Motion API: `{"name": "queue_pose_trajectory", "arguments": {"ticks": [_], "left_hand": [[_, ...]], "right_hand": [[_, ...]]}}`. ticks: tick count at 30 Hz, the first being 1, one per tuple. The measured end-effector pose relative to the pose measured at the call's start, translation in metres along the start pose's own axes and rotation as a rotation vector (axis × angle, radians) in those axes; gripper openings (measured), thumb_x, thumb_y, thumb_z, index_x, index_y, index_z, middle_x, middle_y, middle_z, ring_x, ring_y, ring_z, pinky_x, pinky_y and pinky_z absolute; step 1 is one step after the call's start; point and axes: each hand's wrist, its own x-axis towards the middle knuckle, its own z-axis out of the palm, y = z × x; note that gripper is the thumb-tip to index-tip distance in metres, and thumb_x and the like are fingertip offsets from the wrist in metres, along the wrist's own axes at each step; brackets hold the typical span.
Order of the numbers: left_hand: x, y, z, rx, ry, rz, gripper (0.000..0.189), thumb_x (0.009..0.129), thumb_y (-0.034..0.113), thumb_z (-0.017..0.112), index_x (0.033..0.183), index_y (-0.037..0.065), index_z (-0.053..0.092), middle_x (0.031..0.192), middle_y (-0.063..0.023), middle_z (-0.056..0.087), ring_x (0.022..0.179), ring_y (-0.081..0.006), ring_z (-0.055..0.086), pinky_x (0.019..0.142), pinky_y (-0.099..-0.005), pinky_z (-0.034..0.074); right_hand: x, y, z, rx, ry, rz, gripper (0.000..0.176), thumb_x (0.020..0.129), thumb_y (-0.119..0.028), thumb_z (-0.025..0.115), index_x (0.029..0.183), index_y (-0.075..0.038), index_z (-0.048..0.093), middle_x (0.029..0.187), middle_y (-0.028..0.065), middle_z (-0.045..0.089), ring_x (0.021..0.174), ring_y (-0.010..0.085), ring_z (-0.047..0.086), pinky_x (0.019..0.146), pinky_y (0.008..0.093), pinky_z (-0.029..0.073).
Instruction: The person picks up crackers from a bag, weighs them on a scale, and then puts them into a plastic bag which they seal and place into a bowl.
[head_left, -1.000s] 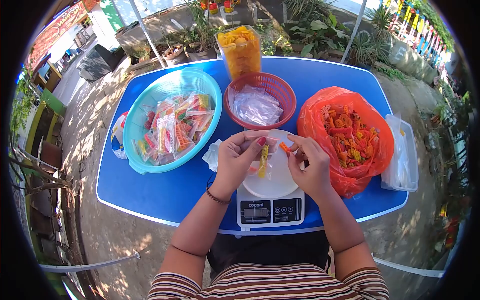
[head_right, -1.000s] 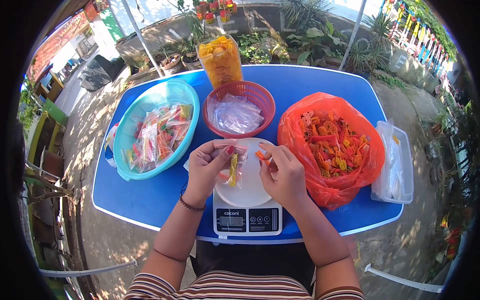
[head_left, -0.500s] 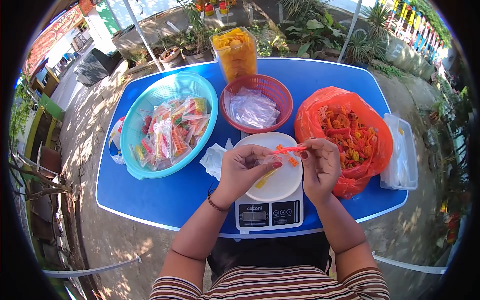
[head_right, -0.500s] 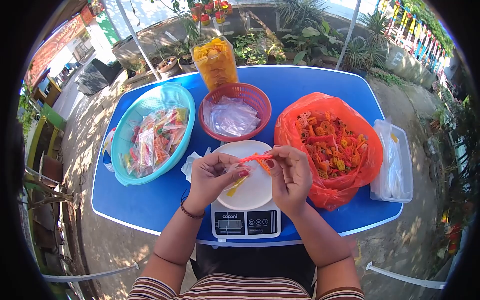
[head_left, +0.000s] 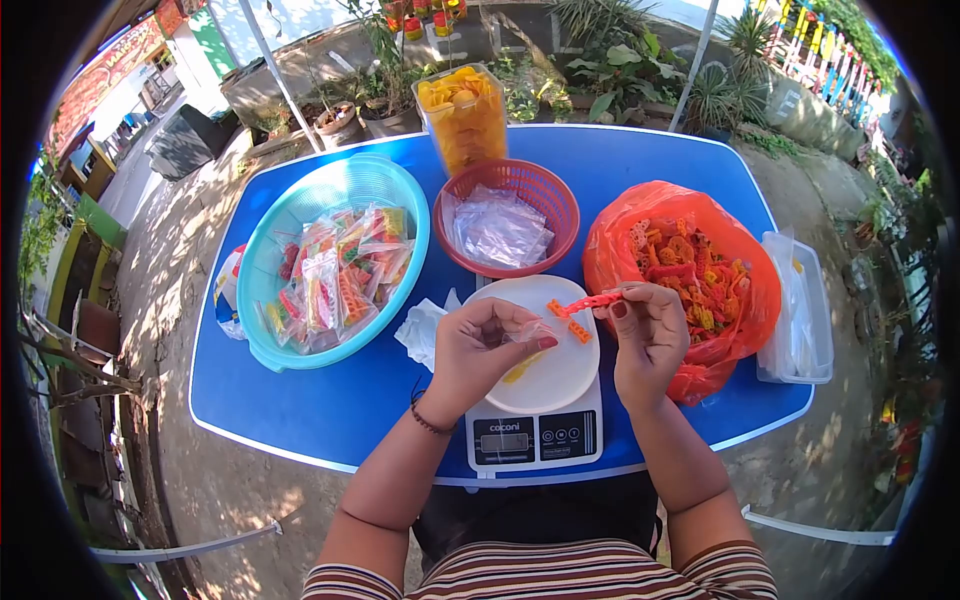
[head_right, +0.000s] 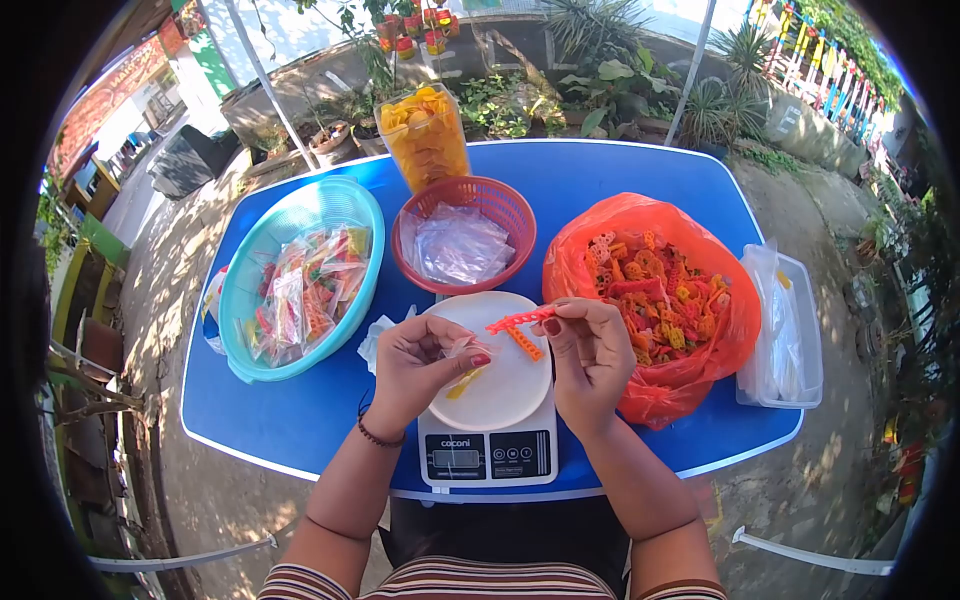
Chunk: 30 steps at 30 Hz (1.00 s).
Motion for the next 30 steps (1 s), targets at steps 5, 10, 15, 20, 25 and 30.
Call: {"name": "queue_pose_trajectory", "arguments": {"ticks": [5, 10, 15, 20, 25, 30], "left_hand": [[0.000, 0.001, 0.000, 0.000, -0.032, 0.033, 0.028, 0.084, -0.005, 0.078, 0.109, -0.005, 0.065, 0.102, -0.0155, 0.074, 0.095, -0.0189, 0.074, 0.085, -0.0296, 0.061], [0.000, 0.000, 0.003, -0.078, -0.070, 0.072, 0.027, 0.096, 0.004, 0.067, 0.119, -0.008, 0.063, 0.107, -0.0190, 0.074, 0.101, -0.0208, 0.073, 0.089, -0.0311, 0.060], [-0.001, -0.002, -0.001, -0.022, -0.091, 0.052, 0.028, 0.103, 0.014, 0.059, 0.121, -0.008, 0.065, 0.108, -0.0140, 0.073, 0.103, -0.0168, 0.071, 0.092, -0.0280, 0.058], [0.000, -0.008, -0.001, 0.023, -0.063, 0.119, 0.027, 0.105, 0.015, 0.057, 0.119, -0.006, 0.065, 0.104, -0.0108, 0.074, 0.097, -0.0133, 0.071, 0.085, -0.0237, 0.057], [0.005, -0.004, -0.003, 0.023, 0.077, 0.105, 0.025, 0.106, 0.017, 0.054, 0.116, -0.004, 0.065, 0.105, -0.0108, 0.073, 0.094, -0.0135, 0.071, 0.083, -0.0252, 0.058], [0.010, -0.010, -0.011, -0.153, 0.098, 0.047, 0.023, 0.105, 0.016, 0.056, 0.115, -0.003, 0.064, 0.104, -0.0089, 0.073, 0.095, -0.0101, 0.069, 0.084, -0.0229, 0.056]], "right_hand": [[-0.002, 0.004, 0.002, -0.063, -0.056, 0.004, 0.014, 0.095, 0.006, 0.064, 0.109, 0.006, 0.060, 0.106, 0.0134, 0.066, 0.097, 0.0152, 0.067, 0.087, 0.0265, 0.055], [0.003, 0.005, -0.001, -0.323, -0.142, -0.193, 0.014, 0.089, 0.009, 0.069, 0.103, 0.004, 0.067, 0.097, 0.0123, 0.069, 0.088, 0.0158, 0.067, 0.076, 0.0250, 0.052], [0.000, 0.002, 0.006, -0.266, -0.134, -0.118, 0.015, 0.085, 0.006, 0.074, 0.098, 0.001, 0.071, 0.093, 0.0107, 0.069, 0.082, 0.0185, 0.065, 0.072, 0.0283, 0.050], [0.012, -0.012, 0.007, -0.553, -0.414, -0.288, 0.015, 0.087, -0.001, 0.072, 0.102, 0.001, 0.070, 0.100, 0.0122, 0.068, 0.088, 0.0222, 0.064, 0.074, 0.0313, 0.051], [0.004, 0.002, 0.008, -0.570, -0.251, -0.035, 0.019, 0.088, -0.007, 0.069, 0.106, 0.000, 0.070, 0.104, 0.0156, 0.068, 0.091, 0.0278, 0.064, 0.078, 0.0349, 0.052], [0.000, 0.016, 0.001, -1.016, -0.484, -0.275, 0.028, 0.084, 0.000, 0.068, 0.112, -0.001, 0.067, 0.099, 0.0137, 0.070, 0.090, 0.0314, 0.065, 0.077, 0.0386, 0.053]]}}
